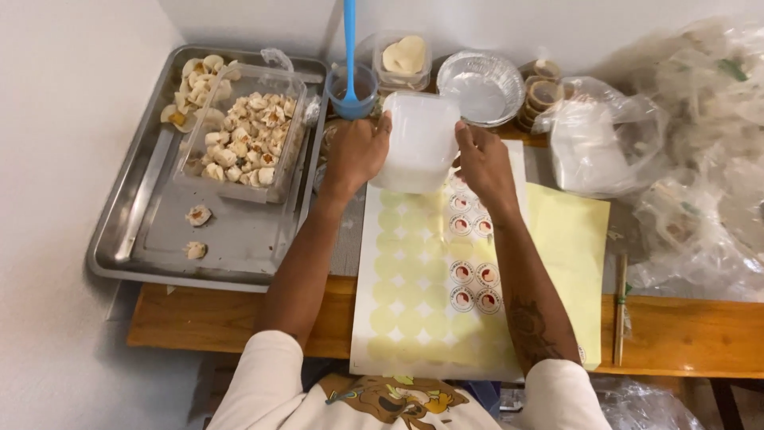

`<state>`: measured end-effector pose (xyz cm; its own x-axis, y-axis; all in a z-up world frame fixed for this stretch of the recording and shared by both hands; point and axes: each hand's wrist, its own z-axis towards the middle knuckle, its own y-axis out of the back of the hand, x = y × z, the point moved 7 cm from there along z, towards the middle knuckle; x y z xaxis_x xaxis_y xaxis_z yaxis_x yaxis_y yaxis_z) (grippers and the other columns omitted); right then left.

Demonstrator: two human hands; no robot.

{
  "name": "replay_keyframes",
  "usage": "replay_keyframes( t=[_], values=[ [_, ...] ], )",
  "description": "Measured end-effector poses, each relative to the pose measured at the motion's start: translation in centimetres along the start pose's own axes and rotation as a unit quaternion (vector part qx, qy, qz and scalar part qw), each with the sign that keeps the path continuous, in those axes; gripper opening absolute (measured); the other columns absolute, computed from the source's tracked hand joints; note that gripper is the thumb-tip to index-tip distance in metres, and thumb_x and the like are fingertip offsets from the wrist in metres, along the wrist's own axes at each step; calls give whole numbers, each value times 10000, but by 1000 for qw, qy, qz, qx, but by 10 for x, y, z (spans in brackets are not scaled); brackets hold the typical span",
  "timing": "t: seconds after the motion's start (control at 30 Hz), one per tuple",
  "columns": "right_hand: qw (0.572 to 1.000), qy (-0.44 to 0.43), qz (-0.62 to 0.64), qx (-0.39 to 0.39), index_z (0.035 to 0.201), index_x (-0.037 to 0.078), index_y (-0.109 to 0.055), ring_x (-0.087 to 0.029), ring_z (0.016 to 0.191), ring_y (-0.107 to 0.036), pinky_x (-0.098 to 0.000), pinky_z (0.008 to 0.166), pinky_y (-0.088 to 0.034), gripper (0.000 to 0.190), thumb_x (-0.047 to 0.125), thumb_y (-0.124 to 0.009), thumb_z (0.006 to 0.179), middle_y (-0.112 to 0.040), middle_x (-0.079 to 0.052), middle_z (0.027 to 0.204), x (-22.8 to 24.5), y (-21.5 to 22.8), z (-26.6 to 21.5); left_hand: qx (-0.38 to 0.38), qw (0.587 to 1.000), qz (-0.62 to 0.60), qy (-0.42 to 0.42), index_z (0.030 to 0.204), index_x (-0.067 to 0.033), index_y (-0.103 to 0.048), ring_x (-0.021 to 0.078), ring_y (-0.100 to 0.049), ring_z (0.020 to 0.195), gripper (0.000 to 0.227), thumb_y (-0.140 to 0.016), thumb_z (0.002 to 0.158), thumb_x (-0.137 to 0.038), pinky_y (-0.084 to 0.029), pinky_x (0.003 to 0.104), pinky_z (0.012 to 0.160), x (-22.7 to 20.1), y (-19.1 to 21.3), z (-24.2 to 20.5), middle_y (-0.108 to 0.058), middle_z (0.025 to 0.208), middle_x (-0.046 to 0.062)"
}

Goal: The person organizes a sheet of round labels, places items into a small plastic container, and then places the container and a bundle of green sticks into a clear plastic bag.

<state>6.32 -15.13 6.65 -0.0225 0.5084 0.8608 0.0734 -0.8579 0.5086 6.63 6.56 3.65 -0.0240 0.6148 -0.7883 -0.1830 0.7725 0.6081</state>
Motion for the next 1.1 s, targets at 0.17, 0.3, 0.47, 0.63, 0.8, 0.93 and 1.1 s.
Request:
replay_keyframes(
  t=[0.17, 0.3, 0.47, 0.63, 0.8, 0.93, 1.1],
  values=[
    [1000, -9, 7, -1, 1367, -70, -579, -311, 811, -735, -445, 726, -626, 554, 384, -455, 1074, -689, -247, 987, -8, 2, 5, 89, 993, 78, -18, 883, -23, -614, 432, -706, 718, 547, -364, 1012, -493, -502, 555, 780, -5, 11, -1, -661, 619, 200],
    [995, -56, 69, 37, 1505, -103, -378, -434, 1036, -721, -529, 900, -607, 731, 494, -365, 1083, -657, -333, 1176, 12, 2, -12, 171, 983, 52, 32, 1334, 19, -469, 418, -753, 855, 730, -172, 986, -549, -536, 560, 918, -30, 21, -20, -697, 877, 248],
    [994, -68, 55, 64, 1540, -118, -273, -496, 1153, -661, -578, 924, -585, 801, 536, -245, 1078, -589, -402, 1289, 50, -2, -32, 192, 968, -63, 150, 1573, -60, -287, 414, -744, 1020, 973, -27, 914, -725, -621, 492, 912, -50, 25, -44, -614, 1253, 353],
    [989, -90, 80, 84, 1578, -66, -200, -548, 1179, -614, -598, 869, -598, 786, 536, -209, 1072, -453, -433, 1415, 32, -12, -29, 213, 958, -80, 172, 1602, -67, -267, 424, -738, 1058, 936, -86, 944, -708, -658, 445, 874, -44, 14, -42, -503, 1412, 387],
    [983, -74, 156, 55, 1563, -98, -222, -592, 1144, -615, -605, 818, -619, 771, 494, -260, 1072, -420, -449, 1420, 50, 0, -35, 167, 970, -116, 132, 1553, -25, -350, 444, -758, 943, 980, -260, 911, -758, -696, 416, 723, -61, 41, -44, -530, 1339, 399],
    [978, 21, 205, 27, 1406, 85, -544, -295, 1210, -674, -464, 679, -705, 850, 692, -360, 840, -666, -141, 1339, 39, 29, -5, 154, 976, -88, 123, 1564, -273, -379, 300, -575, 1345, 921, -171, 780, -709, -692, 356, 602, -102, 36, -24, -334, 1678, -27],
    [973, -25, 227, -47, 1391, 159, -556, -253, 1164, -752, -392, 674, -723, 818, 675, -312, 804, -706, -67, 1358, 39, 70, 44, 119, 987, -75, -74, 1314, -134, -586, 349, -557, 1272, 926, -137, 798, -757, -357, 460, 956, -132, -2, 57, -619, 1392, 88]
  ],
)
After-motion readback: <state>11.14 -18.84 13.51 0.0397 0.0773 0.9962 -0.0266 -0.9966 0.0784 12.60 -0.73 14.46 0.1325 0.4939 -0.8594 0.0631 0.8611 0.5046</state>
